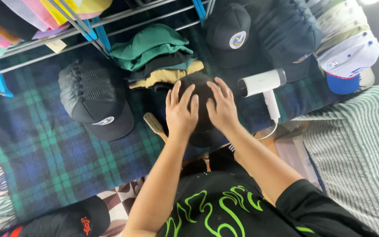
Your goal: Cleaning a black baseball cap using a brush and a hair dryer
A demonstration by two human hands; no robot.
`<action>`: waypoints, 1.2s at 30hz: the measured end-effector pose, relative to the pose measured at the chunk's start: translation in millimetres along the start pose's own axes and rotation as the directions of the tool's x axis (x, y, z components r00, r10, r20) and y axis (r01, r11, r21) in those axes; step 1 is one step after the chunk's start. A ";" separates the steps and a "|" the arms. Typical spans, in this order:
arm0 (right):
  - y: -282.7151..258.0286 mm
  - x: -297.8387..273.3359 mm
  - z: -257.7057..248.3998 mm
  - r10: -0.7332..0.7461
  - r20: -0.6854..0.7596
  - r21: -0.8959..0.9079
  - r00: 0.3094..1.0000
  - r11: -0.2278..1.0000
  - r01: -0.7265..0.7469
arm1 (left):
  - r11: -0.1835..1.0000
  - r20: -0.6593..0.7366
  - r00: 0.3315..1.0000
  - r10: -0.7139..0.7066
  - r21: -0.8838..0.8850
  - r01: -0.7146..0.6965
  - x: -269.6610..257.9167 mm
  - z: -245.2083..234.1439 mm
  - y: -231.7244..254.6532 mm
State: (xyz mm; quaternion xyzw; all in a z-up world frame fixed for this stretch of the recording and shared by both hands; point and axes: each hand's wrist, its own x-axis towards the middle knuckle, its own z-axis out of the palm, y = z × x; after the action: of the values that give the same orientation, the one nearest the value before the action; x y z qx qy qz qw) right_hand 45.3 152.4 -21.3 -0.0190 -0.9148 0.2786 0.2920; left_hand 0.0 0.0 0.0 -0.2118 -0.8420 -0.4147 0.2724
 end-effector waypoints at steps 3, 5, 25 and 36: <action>6.3 21.3 3.2 -0.115 0.082 -0.018 0.990 0.993 0.116 | 0.997 0.090 0.994 0.064 0.047 -0.069 3.9 12.8 -19.4; 4.7 27.4 11.1 -0.028 0.216 -0.104 0.976 0.993 0.052 | 0.990 0.137 0.990 -0.020 0.138 0.001 4.4 22.8 -23.9; 30.2 -15.2 -21.5 0.457 0.464 0.603 0.759 0.464 -0.648 | 0.472 0.178 0.576 -0.798 -0.410 0.781 -86.5 9.5 -5.4; 146.0 -107.7 -9.1 0.383 0.818 0.301 0.428 0.349 -0.888 | 0.356 0.243 0.447 -0.861 -0.339 0.871 -203.5 13.1 -6.6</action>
State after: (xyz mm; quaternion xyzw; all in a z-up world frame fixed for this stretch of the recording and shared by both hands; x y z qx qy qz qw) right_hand 120.9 258.9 -147.6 -0.1967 -0.6694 0.6905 -0.1908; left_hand 147.5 -19.7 -139.6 0.2053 -0.7193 -0.6619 -0.0485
